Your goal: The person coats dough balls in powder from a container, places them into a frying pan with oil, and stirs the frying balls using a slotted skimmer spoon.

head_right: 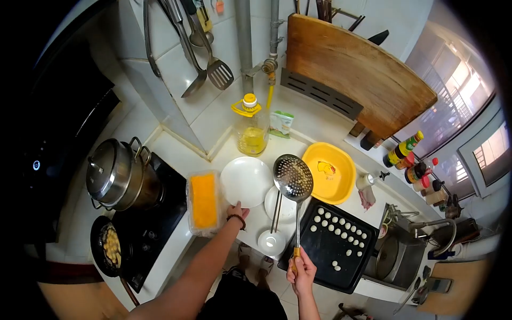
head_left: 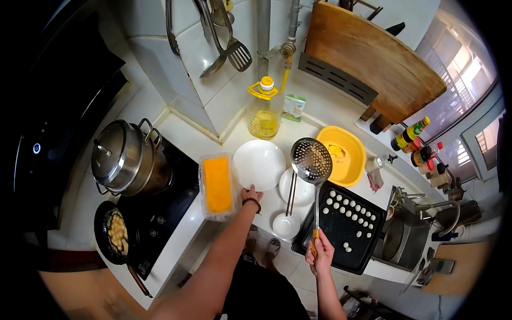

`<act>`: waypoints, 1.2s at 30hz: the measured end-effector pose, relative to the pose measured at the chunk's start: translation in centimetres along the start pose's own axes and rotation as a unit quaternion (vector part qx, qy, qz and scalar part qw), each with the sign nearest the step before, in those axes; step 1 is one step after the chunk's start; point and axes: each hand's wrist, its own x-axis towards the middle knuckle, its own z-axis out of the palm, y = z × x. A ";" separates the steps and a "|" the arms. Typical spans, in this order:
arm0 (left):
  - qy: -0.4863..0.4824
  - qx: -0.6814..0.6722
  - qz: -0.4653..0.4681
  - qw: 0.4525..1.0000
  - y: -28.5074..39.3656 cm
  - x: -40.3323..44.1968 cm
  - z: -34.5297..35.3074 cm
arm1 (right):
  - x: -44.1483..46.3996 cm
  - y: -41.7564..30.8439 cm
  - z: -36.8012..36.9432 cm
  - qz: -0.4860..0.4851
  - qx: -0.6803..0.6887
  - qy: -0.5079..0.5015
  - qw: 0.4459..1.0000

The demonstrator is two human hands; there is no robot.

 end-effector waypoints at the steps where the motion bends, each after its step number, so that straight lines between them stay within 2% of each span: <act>1: 0.016 0.017 0.014 1.000 0.3 -0.3 0.0 | 0.2 0.0 0.0 0.003 -0.001 -0.001 1.000; 2: 0.017 0.017 0.013 1.000 0.6 -0.7 0.1 | 0.4 -0.1 0.0 0.000 0.000 0.005 1.000; 4: -0.046 0.000 0.080 0.996 1.5 -2.7 0.6 | 0.9 -0.4 -0.2 -0.002 -0.001 0.009 1.000; 7: -0.098 -0.053 0.104 0.988 3.5 -5.6 1.6 | 1.3 -0.6 -0.2 0.005 0.007 0.008 1.000; 10: -0.117 -0.025 0.152 0.981 4.0 -5.0 2.2 | 1.5 -0.6 -0.3 -0.004 0.003 -0.010 1.000; 11: -0.116 -0.028 0.155 0.981 4.1 -5.0 2.4 | 1.6 -0.6 -0.3 -0.002 0.010 -0.012 1.000; 13: -0.081 0.051 0.233 0.968 5.1 -5.8 3.0 | 1.8 -0.9 -0.1 -0.003 0.015 -0.019 1.000; 16: -0.063 0.093 0.258 0.960 7.1 -7.7 3.0 | 1.8 -1.3 0.2 0.011 0.003 -0.028 1.000; 20: -0.081 0.125 0.296 0.944 10.1 -13.8 -0.5 | 1.1 -2.0 0.8 0.011 0.005 -0.049 0.999; 23: -0.131 0.006 0.268 0.954 11.3 -17.6 -5.6 | 0.9 -2.2 0.7 0.018 -0.003 -0.087 0.996; 24: -0.111 -0.004 0.281 0.953 12.0 -19.7 -7.7 | 0.7 -2.2 0.9 0.024 -0.007 -0.107 0.994; 26: -0.131 -0.054 0.234 0.962 13.3 -25.1 -12.3 | 0.7 -1.7 1.5 0.041 -0.009 -0.156 0.987; 29: -0.069 -0.085 0.284 0.953 13.1 -30.7 -20.8 | 0.3 -0.4 3.4 0.086 0.000 -0.256 0.963; 32: -0.001 -0.123 0.327 0.937 12.6 -37.0 -28.9 | -1.3 1.9 6.4 0.162 -0.030 -0.304 0.938; 33: 0.014 -0.145 0.344 0.928 12.3 -38.6 -32.1 | -1.7 3.0 7.3 0.189 -0.023 -0.349 0.918; 36: 0.090 -0.203 0.388 0.894 11.2 -43.3 -40.3 | -5.1 5.0 12.3 0.263 -0.064 -0.402 0.875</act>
